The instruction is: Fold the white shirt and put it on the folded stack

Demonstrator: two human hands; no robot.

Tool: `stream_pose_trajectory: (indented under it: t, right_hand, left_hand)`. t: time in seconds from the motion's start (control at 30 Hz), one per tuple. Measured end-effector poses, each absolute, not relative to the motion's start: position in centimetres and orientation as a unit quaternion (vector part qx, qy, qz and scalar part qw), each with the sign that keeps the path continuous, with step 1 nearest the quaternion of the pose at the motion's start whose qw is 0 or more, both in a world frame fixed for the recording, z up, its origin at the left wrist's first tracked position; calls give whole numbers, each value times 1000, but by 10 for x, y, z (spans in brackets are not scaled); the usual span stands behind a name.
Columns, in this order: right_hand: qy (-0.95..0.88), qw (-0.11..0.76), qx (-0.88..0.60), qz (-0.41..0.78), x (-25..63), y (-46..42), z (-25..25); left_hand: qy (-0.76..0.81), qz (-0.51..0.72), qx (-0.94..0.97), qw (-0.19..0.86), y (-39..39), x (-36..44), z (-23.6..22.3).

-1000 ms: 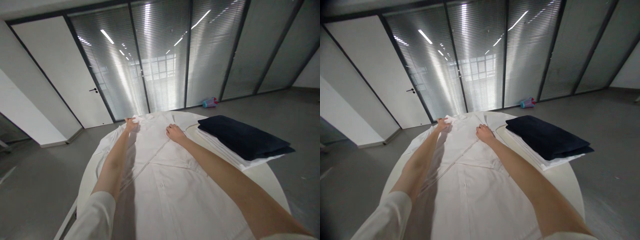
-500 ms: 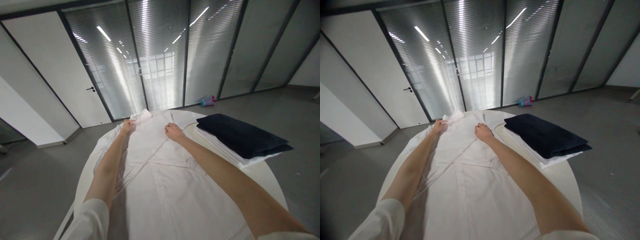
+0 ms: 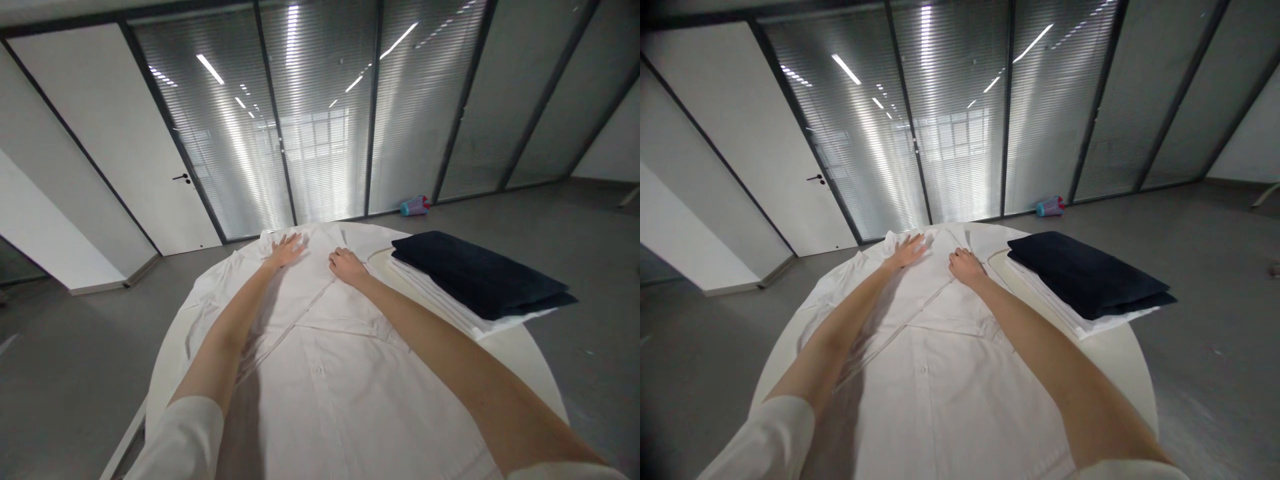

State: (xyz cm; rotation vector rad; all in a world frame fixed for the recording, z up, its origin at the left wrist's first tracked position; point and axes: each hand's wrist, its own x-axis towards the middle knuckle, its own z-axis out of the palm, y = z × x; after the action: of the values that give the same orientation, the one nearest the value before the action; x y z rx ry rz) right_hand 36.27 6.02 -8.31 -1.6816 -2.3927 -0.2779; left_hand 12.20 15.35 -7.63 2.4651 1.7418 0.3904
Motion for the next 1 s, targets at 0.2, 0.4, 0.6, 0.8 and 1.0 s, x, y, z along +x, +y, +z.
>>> stream_pose_trajectory:
  t: [0.2, 0.4, 0.6, 0.8, 1.0]
  right_hand:
    - [-811, 103, -569, -87, 363, 61, -84]
    - [-811, 114, -568, -83, 364, 60, -85]
    - [-811, 115, -569, -77, 364, 59, -85]
    - [-812, 118, -567, -74, 365, 59, -85]
    - [-811, 116, -569, -72, 364, 59, -84]
  left_hand:
    - [576, 49, 813, 70, 151, 129, -79]
    - [656, 93, 749, 7, 139, 110, -84]
    - [669, 67, 740, 36, 139, 91, -88]
    - [610, 106, 786, -6, 136, 112, -83]
    - [536, 78, 841, 10, 130, 129, -86]
